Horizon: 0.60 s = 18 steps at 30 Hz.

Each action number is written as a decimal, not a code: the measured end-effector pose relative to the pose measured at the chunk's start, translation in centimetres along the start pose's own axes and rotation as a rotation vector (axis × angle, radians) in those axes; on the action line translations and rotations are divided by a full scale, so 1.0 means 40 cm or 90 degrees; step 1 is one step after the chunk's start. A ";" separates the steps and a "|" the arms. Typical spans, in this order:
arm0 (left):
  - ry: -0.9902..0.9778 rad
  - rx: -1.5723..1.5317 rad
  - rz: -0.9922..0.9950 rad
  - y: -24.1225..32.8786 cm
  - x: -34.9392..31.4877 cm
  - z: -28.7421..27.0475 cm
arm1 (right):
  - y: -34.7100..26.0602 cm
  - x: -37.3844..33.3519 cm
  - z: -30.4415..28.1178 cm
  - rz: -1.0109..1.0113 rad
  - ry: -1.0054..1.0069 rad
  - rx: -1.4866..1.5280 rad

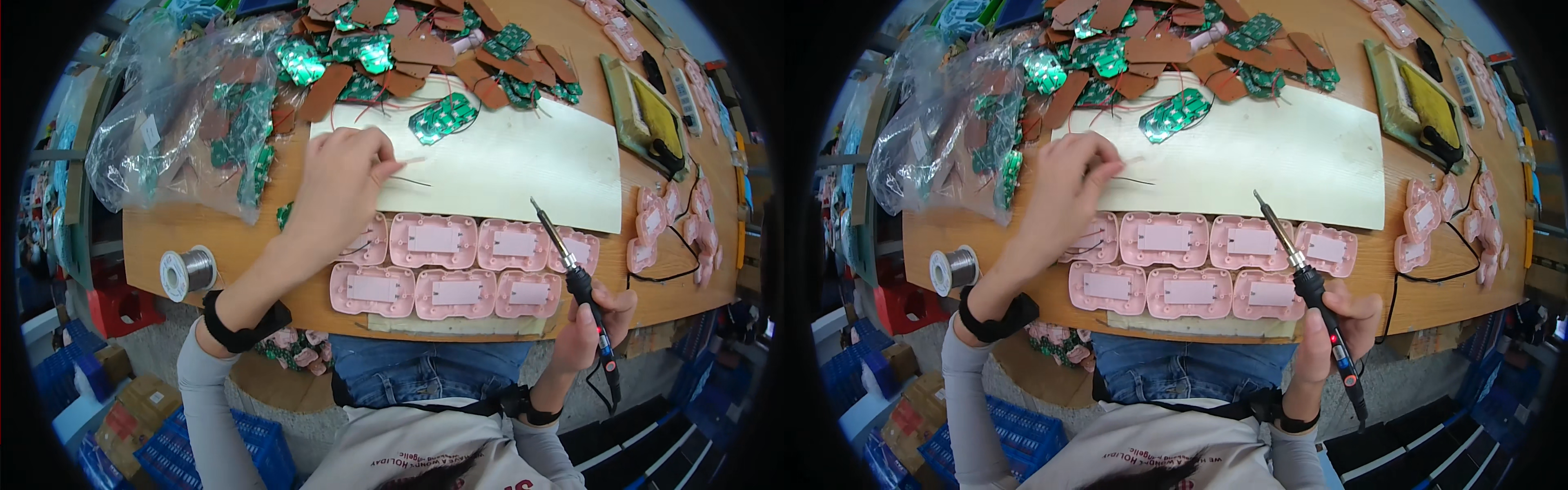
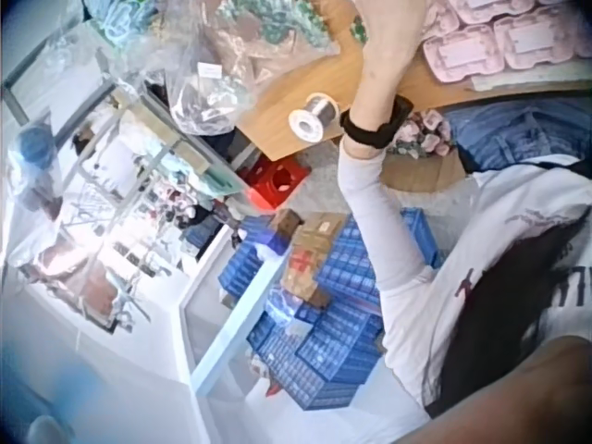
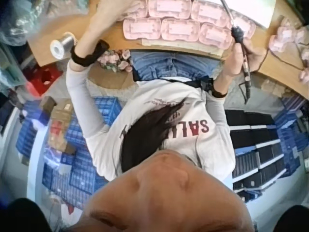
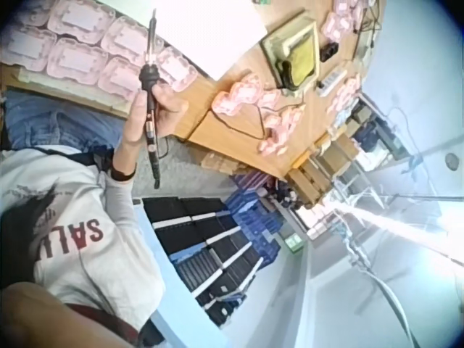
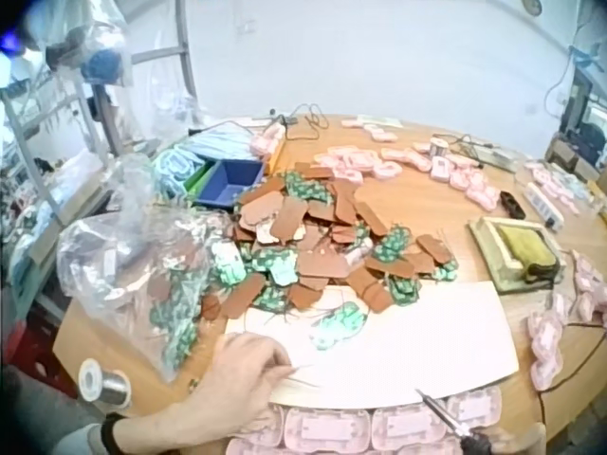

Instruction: The person uses a soldering iron to attach wires to pink plastic housings on a workbench. They repeatedly pick up green circuit boards, align wires, and solder connections before moving to the next unit.

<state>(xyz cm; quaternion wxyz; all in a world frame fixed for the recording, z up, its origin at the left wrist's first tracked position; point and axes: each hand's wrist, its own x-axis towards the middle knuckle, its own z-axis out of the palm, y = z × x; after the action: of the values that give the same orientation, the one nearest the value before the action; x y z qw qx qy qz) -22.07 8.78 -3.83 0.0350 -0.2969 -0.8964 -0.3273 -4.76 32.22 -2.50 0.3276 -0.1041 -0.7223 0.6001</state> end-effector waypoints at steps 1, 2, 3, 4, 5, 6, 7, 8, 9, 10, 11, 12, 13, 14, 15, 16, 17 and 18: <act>0.007 -0.022 0.007 -0.001 -0.006 -0.020 | -0.005 0.001 0.007 0.004 0.006 0.004; 0.012 -0.122 -0.086 -0.005 -0.019 -0.036 | -0.006 0.001 0.010 0.006 -0.008 0.015; 0.019 -0.222 -0.181 -0.007 -0.039 -0.052 | -0.009 -0.001 0.012 0.008 -0.023 0.026; 0.026 -0.318 -0.278 -0.006 -0.063 -0.071 | -0.011 -0.003 0.015 0.010 -0.038 0.040; 0.043 -0.321 -0.294 0.000 -0.090 -0.095 | -0.016 -0.006 0.019 0.022 -0.058 0.056; 0.060 -0.328 -0.308 0.007 -0.121 -0.118 | -0.019 -0.012 0.024 0.020 -0.079 0.056; 0.075 -0.338 -0.322 0.017 -0.148 -0.126 | -0.019 -0.018 0.027 0.018 -0.101 0.053; 0.062 -0.254 -0.270 0.030 -0.176 -0.127 | -0.022 -0.025 0.030 0.017 -0.121 0.051; 0.050 -0.168 -0.218 0.043 -0.207 -0.129 | -0.032 -0.035 0.033 0.051 -0.123 0.048; 0.039 -0.082 -0.166 0.053 -0.233 -0.130 | -0.032 -0.045 0.034 0.058 -0.152 0.070; 0.024 -0.076 -0.139 0.066 -0.248 -0.123 | -0.032 -0.054 0.034 0.065 -0.180 0.091; 0.011 -0.069 -0.112 0.088 -0.256 -0.110 | -0.031 -0.062 0.035 0.071 -0.209 0.115; -0.002 -0.063 -0.085 0.103 -0.259 -0.098 | -0.026 -0.069 0.039 0.046 -0.227 0.106; 0.002 -0.062 -0.085 0.107 -0.266 -0.082 | -0.028 -0.080 0.046 0.061 -0.230 0.108; 0.006 -0.063 -0.084 0.107 -0.273 -0.062 | -0.028 -0.080 0.048 0.042 -0.258 0.095; 0.010 -0.063 -0.083 0.107 -0.278 -0.048 | -0.026 -0.079 0.051 0.025 -0.286 0.082; 0.005 -0.047 -0.088 0.109 -0.278 -0.043 | -0.023 -0.082 0.051 0.016 -0.298 0.075; 0.003 -0.047 -0.082 0.106 -0.281 -0.039 | -0.018 -0.089 0.050 0.008 -0.309 0.069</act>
<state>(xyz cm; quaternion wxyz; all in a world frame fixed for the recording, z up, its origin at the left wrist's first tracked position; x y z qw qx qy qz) -10.67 4.69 -3.09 0.0053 -0.2384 -0.9011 -0.3622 -3.08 28.50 -3.18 0.1458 0.0564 -0.7461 0.6472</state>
